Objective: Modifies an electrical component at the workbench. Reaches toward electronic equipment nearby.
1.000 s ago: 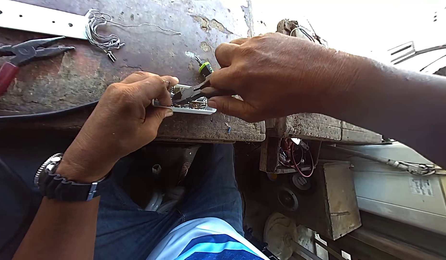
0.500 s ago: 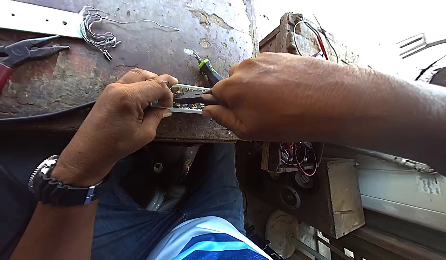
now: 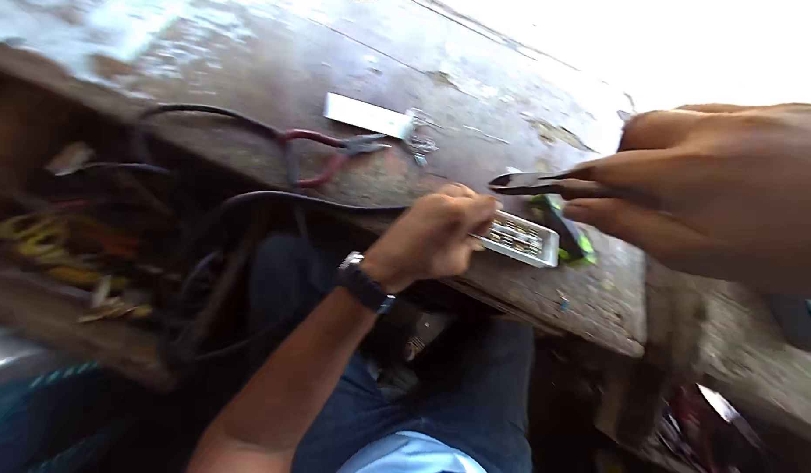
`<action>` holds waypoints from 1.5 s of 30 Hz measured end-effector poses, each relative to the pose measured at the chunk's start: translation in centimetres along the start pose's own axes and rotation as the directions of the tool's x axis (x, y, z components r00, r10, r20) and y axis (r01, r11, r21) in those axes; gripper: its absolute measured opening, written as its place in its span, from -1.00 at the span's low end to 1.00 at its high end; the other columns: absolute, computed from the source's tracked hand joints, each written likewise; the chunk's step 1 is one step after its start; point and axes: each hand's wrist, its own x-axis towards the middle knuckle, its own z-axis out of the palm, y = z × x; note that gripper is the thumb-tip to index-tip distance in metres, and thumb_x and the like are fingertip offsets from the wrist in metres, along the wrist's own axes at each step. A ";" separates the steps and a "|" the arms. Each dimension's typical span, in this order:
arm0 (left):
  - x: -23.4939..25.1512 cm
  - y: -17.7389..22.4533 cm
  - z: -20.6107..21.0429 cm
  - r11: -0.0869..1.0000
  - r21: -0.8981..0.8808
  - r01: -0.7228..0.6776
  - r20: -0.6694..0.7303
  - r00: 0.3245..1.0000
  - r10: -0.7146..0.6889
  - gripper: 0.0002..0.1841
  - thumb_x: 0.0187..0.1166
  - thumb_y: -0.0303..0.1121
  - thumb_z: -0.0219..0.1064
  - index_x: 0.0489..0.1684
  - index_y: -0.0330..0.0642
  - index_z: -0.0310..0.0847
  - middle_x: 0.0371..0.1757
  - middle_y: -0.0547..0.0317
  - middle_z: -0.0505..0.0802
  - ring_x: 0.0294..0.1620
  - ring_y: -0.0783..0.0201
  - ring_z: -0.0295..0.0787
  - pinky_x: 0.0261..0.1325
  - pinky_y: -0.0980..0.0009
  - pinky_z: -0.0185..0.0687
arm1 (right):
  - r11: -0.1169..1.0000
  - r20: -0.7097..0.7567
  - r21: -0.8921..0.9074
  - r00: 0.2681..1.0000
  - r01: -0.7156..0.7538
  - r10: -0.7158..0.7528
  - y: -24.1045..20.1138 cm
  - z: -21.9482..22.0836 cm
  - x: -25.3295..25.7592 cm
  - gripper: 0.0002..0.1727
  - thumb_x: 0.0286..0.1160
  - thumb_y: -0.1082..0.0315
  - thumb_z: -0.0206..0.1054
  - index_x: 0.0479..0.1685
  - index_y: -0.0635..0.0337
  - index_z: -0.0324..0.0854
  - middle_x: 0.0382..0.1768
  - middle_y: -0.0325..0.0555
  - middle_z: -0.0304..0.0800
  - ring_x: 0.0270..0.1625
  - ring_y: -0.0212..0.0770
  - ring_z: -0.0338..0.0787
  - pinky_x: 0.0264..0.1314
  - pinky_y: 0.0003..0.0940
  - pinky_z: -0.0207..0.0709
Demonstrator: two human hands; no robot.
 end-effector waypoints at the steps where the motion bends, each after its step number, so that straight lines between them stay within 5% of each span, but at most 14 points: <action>1: -0.1 0.2 0.0 1.000 0.003 -0.005 -0.001 1.000 0.005 -0.78 0.22 -0.57 0.53 -0.20 -0.15 0.80 -0.06 0.21 0.87 0.11 0.25 0.76 0.18 0.28 0.70 | 0.999 -0.075 0.038 0.997 0.007 -0.004 -0.2 0.1 1.2 -0.31 0.66 -0.30 -0.09 -0.15 0.02 0.82 -0.39 -0.04 0.63 -0.35 0.13 0.70 -0.48 0.17 0.46; 5: 0.8 -0.4 0.2 1.000 -0.005 -0.012 0.007 1.000 0.012 -0.77 0.28 -0.55 0.52 -0.12 -0.13 0.79 -0.15 0.24 0.87 0.04 0.27 0.79 0.10 0.26 0.75 | 0.997 -0.090 0.071 0.996 0.017 -0.010 -2.0 0.0 7.5 -0.39 0.72 -0.26 -0.06 -0.15 0.03 0.72 -0.29 -0.05 0.63 -0.24 0.10 0.74 -0.43 0.15 0.54; 10: 0.5 -0.3 -0.9 1.000 -0.024 0.005 0.076 0.997 -0.003 -0.67 0.37 -0.55 0.45 0.11 -0.16 0.77 -0.11 0.12 0.85 0.06 0.17 0.78 0.11 0.22 0.70 | 0.992 0.023 0.112 0.998 0.049 -0.052 -2.3 3.4 14.5 -0.64 0.74 -0.02 0.20 -0.08 0.07 0.71 -0.08 0.03 0.67 0.08 0.18 0.73 -0.07 0.26 0.63; 14: 0.3 -0.1 -1.4 1.000 -0.012 0.024 0.111 0.994 -0.022 -0.60 0.39 -0.56 0.44 0.24 -0.14 0.73 -0.05 0.09 0.86 0.12 0.14 0.78 0.16 0.22 0.69 | 0.957 -0.083 0.214 0.980 0.195 -0.182 -2.2 5.6 16.0 -0.66 0.65 -0.05 0.23 0.03 -0.09 0.78 0.12 -0.15 0.72 0.32 0.10 0.62 0.19 0.22 0.53; 21: 0.2 0.1 -1.0 1.000 0.014 0.022 0.098 0.995 -0.023 -0.66 0.41 -0.53 0.48 0.17 -0.12 0.75 -0.08 0.18 0.89 0.01 0.24 0.83 0.14 0.19 0.75 | 0.903 -0.117 0.270 0.942 0.334 -0.314 -4.2 4.9 15.9 -0.79 0.48 0.03 0.42 -0.21 -0.12 0.87 0.15 -0.27 0.75 0.31 -0.06 0.60 0.31 -0.02 0.51; 25: 0.0 0.1 -0.7 0.999 0.043 0.010 0.083 0.996 -0.013 -0.68 0.41 -0.50 0.49 0.13 -0.11 0.73 -0.08 0.18 0.87 -0.01 0.24 0.83 0.09 0.21 0.76 | 0.911 0.028 0.284 0.948 0.298 -0.318 -4.1 4.9 16.4 -0.78 0.35 -0.01 0.52 -0.36 -0.10 0.89 0.04 -0.25 0.83 0.25 -0.02 0.64 0.24 0.03 0.51; 28: 0.2 0.1 -0.6 0.999 0.037 0.003 0.067 0.998 -0.006 -0.67 0.35 -0.51 0.54 0.09 -0.10 0.78 -0.12 0.21 0.87 0.09 0.22 0.77 0.24 0.27 0.68 | 0.908 -0.131 0.320 0.962 0.269 -0.239 -4.4 4.0 17.5 -0.57 0.44 -0.18 0.40 -0.43 -0.02 0.81 -0.26 -0.18 0.82 0.03 -0.03 0.73 0.08 0.05 0.56; 32: 0.4 0.0 -0.3 0.998 0.055 -0.019 0.057 0.998 0.016 -0.72 0.37 -0.50 0.53 0.04 -0.10 0.76 -0.14 0.25 0.86 0.11 0.25 0.75 0.28 0.29 0.64 | 0.925 -0.190 0.264 0.955 0.273 -0.227 -5.6 3.9 20.5 -0.68 0.43 0.02 0.51 0.09 -0.12 0.84 -0.09 -0.10 0.67 0.09 0.00 0.65 0.05 0.00 0.59; 36: 0.0 -0.1 -0.6 0.991 0.132 -0.036 0.023 0.999 0.033 -0.64 0.30 -0.53 0.57 0.09 -0.10 0.74 0.03 0.24 0.87 0.35 0.19 0.66 0.57 0.27 0.46 | 0.899 -0.201 0.197 0.914 0.390 -0.352 -6.6 5.3 23.2 -0.80 0.34 0.14 0.58 -0.12 -0.06 0.90 -0.02 -0.02 0.73 0.24 0.15 0.60 0.23 0.13 0.55; 39: -0.7 -0.4 -0.6 0.991 0.129 -0.046 -0.019 0.999 0.049 -0.68 0.39 -0.50 0.51 0.12 -0.16 0.75 0.22 0.13 0.83 0.49 0.14 0.60 0.64 0.21 0.44 | 0.919 -0.273 0.101 0.899 0.381 -0.342 -7.4 3.8 22.4 -0.70 0.49 0.02 0.38 -0.14 0.04 0.81 -0.04 0.02 0.76 0.26 0.17 0.65 0.27 0.17 0.50; 41: -1.3 0.1 -1.0 0.989 0.141 -0.044 0.007 0.999 0.044 -0.67 0.48 -0.45 0.45 0.22 -0.21 0.73 0.38 0.02 0.76 0.59 0.08 0.54 0.69 0.17 0.40 | 0.935 -0.401 0.123 0.879 0.332 -0.260 -7.5 2.0 20.2 -0.63 0.57 -0.07 0.35 -0.14 0.05 0.80 -0.10 -0.08 0.81 0.16 -0.02 0.76 0.31 0.00 0.58; 43: -1.5 0.6 -1.5 0.983 0.175 -0.059 0.066 0.997 0.048 -0.67 0.57 -0.39 0.39 0.27 -0.26 0.69 0.47 -0.08 0.71 0.63 -0.05 0.49 0.70 0.03 0.36 | 0.928 -0.563 0.252 0.821 0.273 -0.089 -7.3 0.4 16.8 -0.72 0.50 -0.01 0.45 -0.25 0.00 0.83 -0.26 -0.30 0.82 -0.10 -0.33 0.80 -0.01 -0.28 0.67; 45: -1.2 -0.1 -1.2 0.975 0.202 -0.093 0.049 0.995 0.084 -0.70 0.61 -0.31 0.33 0.14 -0.32 0.70 0.27 -0.18 0.77 0.46 -0.20 0.58 0.56 -0.13 0.42 | 0.874 -0.662 0.453 0.723 0.177 0.197 -7.8 -0.6 11.7 -0.81 0.31 0.17 0.61 -0.29 0.08 0.86 -0.41 -0.35 0.83 -0.33 -0.44 0.78 -0.32 -0.40 0.64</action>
